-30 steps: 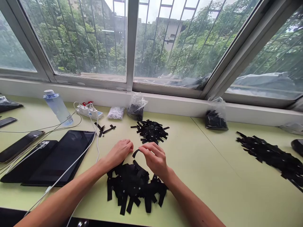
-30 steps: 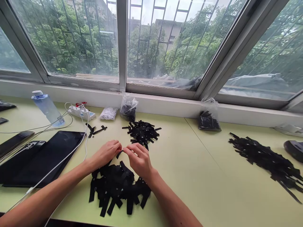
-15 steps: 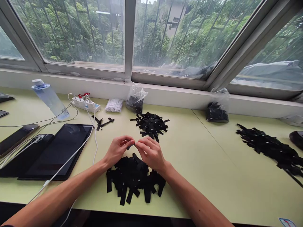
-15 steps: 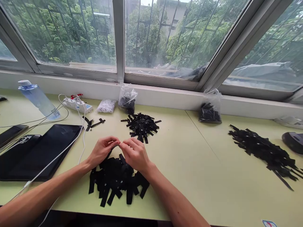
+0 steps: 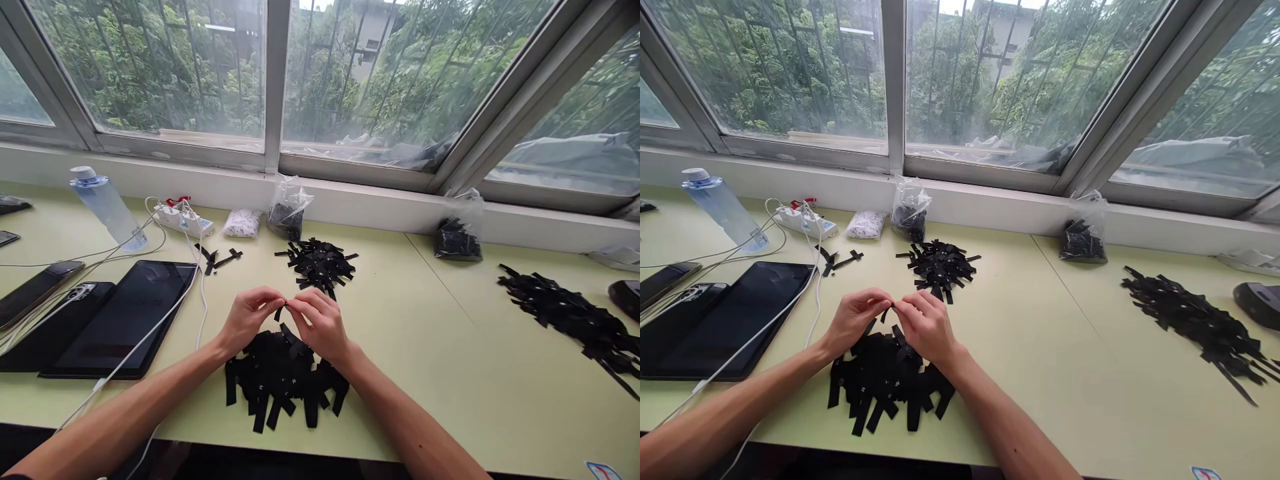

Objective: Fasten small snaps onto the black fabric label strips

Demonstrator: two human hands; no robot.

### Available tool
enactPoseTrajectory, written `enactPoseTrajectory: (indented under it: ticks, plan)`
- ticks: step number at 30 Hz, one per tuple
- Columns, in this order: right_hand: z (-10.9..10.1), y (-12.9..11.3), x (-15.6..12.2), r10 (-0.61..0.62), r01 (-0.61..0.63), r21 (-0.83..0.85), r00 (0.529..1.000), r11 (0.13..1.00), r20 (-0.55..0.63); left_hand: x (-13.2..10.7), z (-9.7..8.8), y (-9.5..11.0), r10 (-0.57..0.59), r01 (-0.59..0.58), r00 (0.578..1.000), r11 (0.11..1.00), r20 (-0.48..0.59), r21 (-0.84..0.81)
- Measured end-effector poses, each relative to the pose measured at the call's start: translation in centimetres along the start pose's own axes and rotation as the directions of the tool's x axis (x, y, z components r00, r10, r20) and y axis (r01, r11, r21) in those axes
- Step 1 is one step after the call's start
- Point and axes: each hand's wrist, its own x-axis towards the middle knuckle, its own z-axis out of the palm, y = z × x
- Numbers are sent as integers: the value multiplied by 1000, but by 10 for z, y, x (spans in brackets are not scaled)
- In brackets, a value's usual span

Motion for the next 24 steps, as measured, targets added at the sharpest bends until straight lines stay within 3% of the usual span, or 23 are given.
enactPoseTrajectory:
  ticks: [11, 17, 24]
  plan:
    - [-1, -7, 2, 55, -55, 12, 997, 998, -50, 2, -4, -1, 24, -25, 999, 999, 31, 41]
    - [-3, -8, 6, 136, -134, 72, 990, 988, -22, 4, -9, -1, 150, -155, 987, 984, 58, 90]
    - [-1, -11, 5, 145, -143, 119, 989, 983, -8, 3, -12, -1, 281, -287, 958, 940, 61, 186]
